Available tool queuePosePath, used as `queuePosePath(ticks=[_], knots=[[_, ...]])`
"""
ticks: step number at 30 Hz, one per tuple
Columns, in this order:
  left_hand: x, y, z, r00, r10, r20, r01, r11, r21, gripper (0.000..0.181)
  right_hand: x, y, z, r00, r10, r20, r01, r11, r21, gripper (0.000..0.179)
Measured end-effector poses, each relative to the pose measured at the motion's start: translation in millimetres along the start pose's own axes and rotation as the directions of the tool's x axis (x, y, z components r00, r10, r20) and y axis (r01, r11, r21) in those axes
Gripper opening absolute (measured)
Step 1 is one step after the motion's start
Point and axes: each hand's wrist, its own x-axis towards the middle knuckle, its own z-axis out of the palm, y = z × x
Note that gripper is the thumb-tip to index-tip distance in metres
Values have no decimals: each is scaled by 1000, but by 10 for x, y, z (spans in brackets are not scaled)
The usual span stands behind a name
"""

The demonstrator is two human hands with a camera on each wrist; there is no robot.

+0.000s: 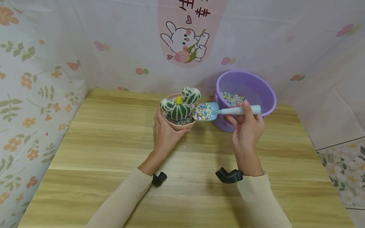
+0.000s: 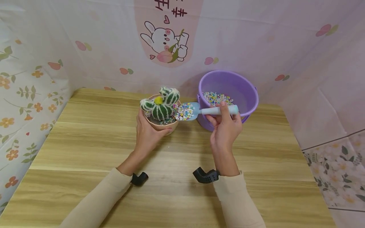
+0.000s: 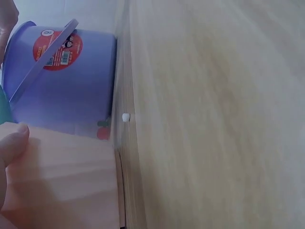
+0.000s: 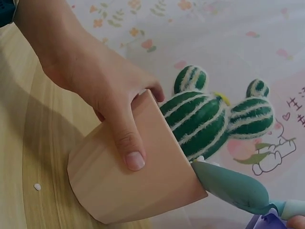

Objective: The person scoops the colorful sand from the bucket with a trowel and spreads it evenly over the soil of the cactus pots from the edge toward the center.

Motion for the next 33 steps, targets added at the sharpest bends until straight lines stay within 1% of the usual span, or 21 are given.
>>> queuePosePath(ticks=[3,5,9,11,13,17,25,30,33], knots=[[21,-18,-22,999,4,33,-3,1000,-18,137,-3,1,5,1000,2,6,-2,1000,-1,28],[50,-37,-44,998,11,68,-6,998,-64,138,0,0,10,1000,4,9,-4,1000,-4,29],[118,-64,-94,987,30,161,0,983,-183,137,13,-13,26,1000,7,11,-7,1000,-3,34],[139,-65,-111,981,32,193,10,977,-212,137,20,-23,36,1000,7,11,-6,1000,-7,35],[144,-61,-117,978,28,208,18,976,-219,135,26,-35,47,1000,10,8,-10,1000,-8,33],[123,-40,-102,981,26,190,14,978,-207,133,38,-54,69,1000,9,8,-8,999,-40,28],[62,-7,-41,995,28,97,-14,989,-147,130,54,-63,79,1000,2,23,-1,998,-65,30],[27,2,-8,998,24,55,-19,994,-105,131,53,-62,78,1000,5,28,-3,997,-74,29],[11,5,7,999,18,44,-14,997,-80,133,58,-59,76,1000,4,28,-2,997,-75,30]])
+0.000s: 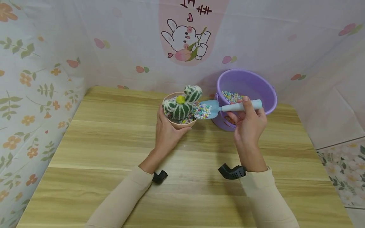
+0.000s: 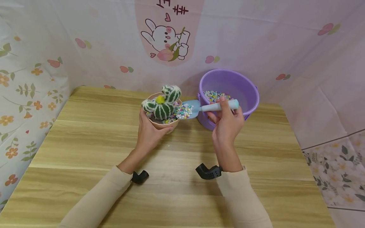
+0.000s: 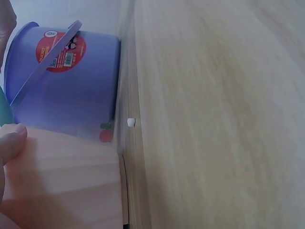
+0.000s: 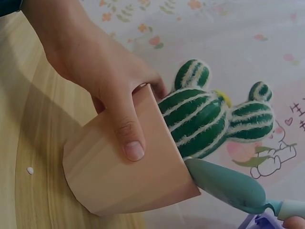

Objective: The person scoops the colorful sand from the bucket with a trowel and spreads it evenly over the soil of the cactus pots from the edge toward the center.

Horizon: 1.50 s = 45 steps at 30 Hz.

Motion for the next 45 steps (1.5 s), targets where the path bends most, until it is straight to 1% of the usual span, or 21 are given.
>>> queuePosePath(ticks=[3,5,9,13,15,17,19,23,28,33,37,39,41,45], knots=[[-3,-2,0,1000,4,3,-4,1000,6,135,6,-4,-5,1000,0,3,0,1000,0,31],[7,-21,-11,1000,12,21,-12,1000,-8,136,7,-8,-8,1000,2,4,-2,1000,0,32],[64,-101,-69,995,15,104,-7,997,-79,140,1,-17,-16,1000,11,2,-11,1000,-11,32],[140,-188,-131,979,28,200,8,984,-175,140,-2,-17,-19,1000,18,2,-18,1000,-17,32],[161,-214,-149,973,35,228,13,978,-207,139,-4,-16,-20,1000,22,2,-22,1000,-15,32],[171,-226,-157,969,43,241,14,973,-231,138,-5,-16,-22,1000,25,5,-25,1000,-9,30],[168,-224,-156,970,39,240,16,975,-222,136,-6,-16,-23,1000,21,11,-21,1000,-7,29],[148,-203,-128,976,22,216,23,979,-204,134,-9,-13,-24,1000,12,20,-12,1000,-1,30],[103,-185,-75,986,10,164,20,984,-179,135,-14,-11,-17,1000,12,9,-12,1000,0,29],[59,-153,-35,994,6,107,10,988,-153,136,-16,-15,-1,1000,18,0,-18,999,-27,29],[30,-112,-20,998,-18,68,26,992,-124,137,-10,-28,20,1000,20,0,-20,999,-46,33],[29,-98,-27,997,-21,68,29,992,-120,138,-7,-34,31,1000,17,2,-17,999,-51,34],[46,-108,-40,996,-15,85,25,993,-118,138,-3,-40,43,1000,14,3,-14,998,-57,35],[118,-167,-101,988,15,156,11,987,-161,138,-4,-50,58,1000,19,-2,-19,998,-61,35]])
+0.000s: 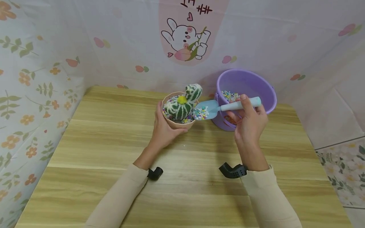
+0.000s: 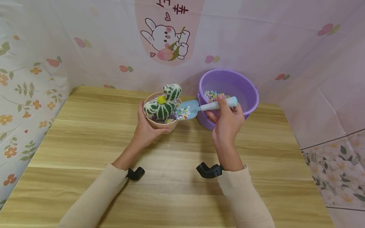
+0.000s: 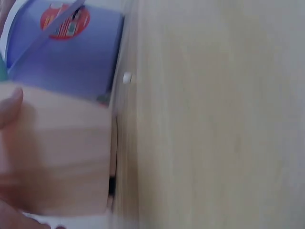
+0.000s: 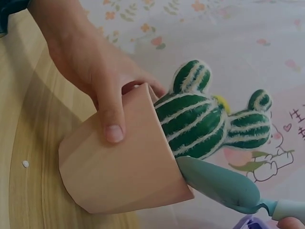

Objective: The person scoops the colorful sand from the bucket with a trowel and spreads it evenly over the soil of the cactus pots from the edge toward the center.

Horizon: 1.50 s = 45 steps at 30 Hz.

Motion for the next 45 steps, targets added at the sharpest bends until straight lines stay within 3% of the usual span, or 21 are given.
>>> queuePosePath(ticks=[4,8,21,45], knots=[[49,-42,-75,997,13,76,-8,998,-59,137,-8,-8,8,1000,0,-4,0,1000,2,35],[58,-50,-101,995,12,102,-6,998,-60,134,-11,-13,18,1000,-3,-1,3,1000,-8,34],[31,-42,-65,997,2,72,0,1000,-24,132,-8,-17,13,1000,-8,11,8,1000,3,37],[-52,-4,29,998,37,-49,-34,998,48,134,-11,-78,40,999,-54,2,54,999,1,35]])
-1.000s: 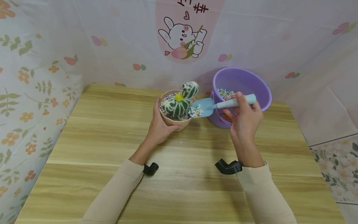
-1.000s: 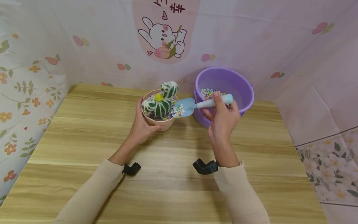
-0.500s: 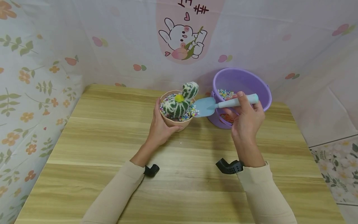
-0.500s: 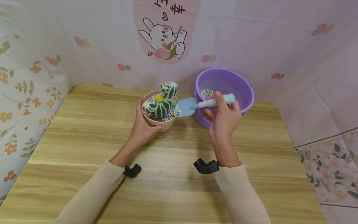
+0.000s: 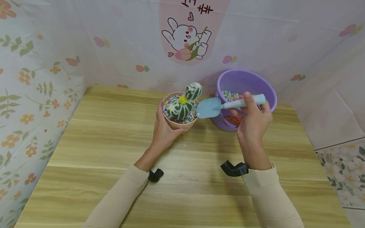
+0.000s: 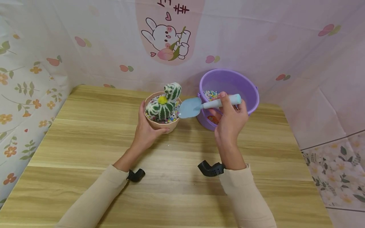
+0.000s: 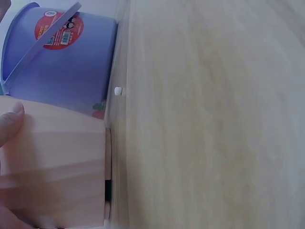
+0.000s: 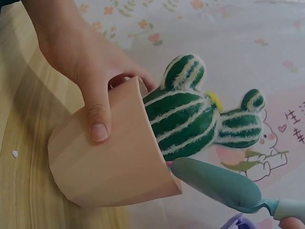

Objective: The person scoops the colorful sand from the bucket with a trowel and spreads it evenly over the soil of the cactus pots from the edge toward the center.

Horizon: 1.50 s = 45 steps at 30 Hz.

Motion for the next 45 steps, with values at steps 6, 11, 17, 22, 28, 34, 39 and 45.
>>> queuePosePath(ticks=[6,11,17,22,28,34,39,45], knots=[[-12,16,9,1000,5,-16,-5,1000,13,135,-12,-17,17,1000,-16,14,16,1000,-11,33],[-5,14,22,1000,11,-26,-10,999,34,135,-29,-15,39,997,-64,45,66,997,-46,30],[-3,21,25,999,18,-27,-17,999,30,135,-50,8,63,990,-121,74,127,988,-93,28],[-5,31,23,999,11,-31,-10,999,37,135,-53,9,80,989,-121,80,129,987,-100,27],[-5,21,19,999,21,-37,-19,999,45,136,-10,-10,93,992,-116,55,120,988,-93,27],[-12,11,22,999,28,-30,-27,999,41,135,64,-54,94,993,-115,23,115,993,-18,30],[-26,12,29,999,19,-35,-17,999,41,136,125,-121,91,990,-141,7,141,990,20,33],[-39,21,51,998,15,-57,-12,998,54,136,222,-254,66,987,-157,-31,159,986,51,31]])
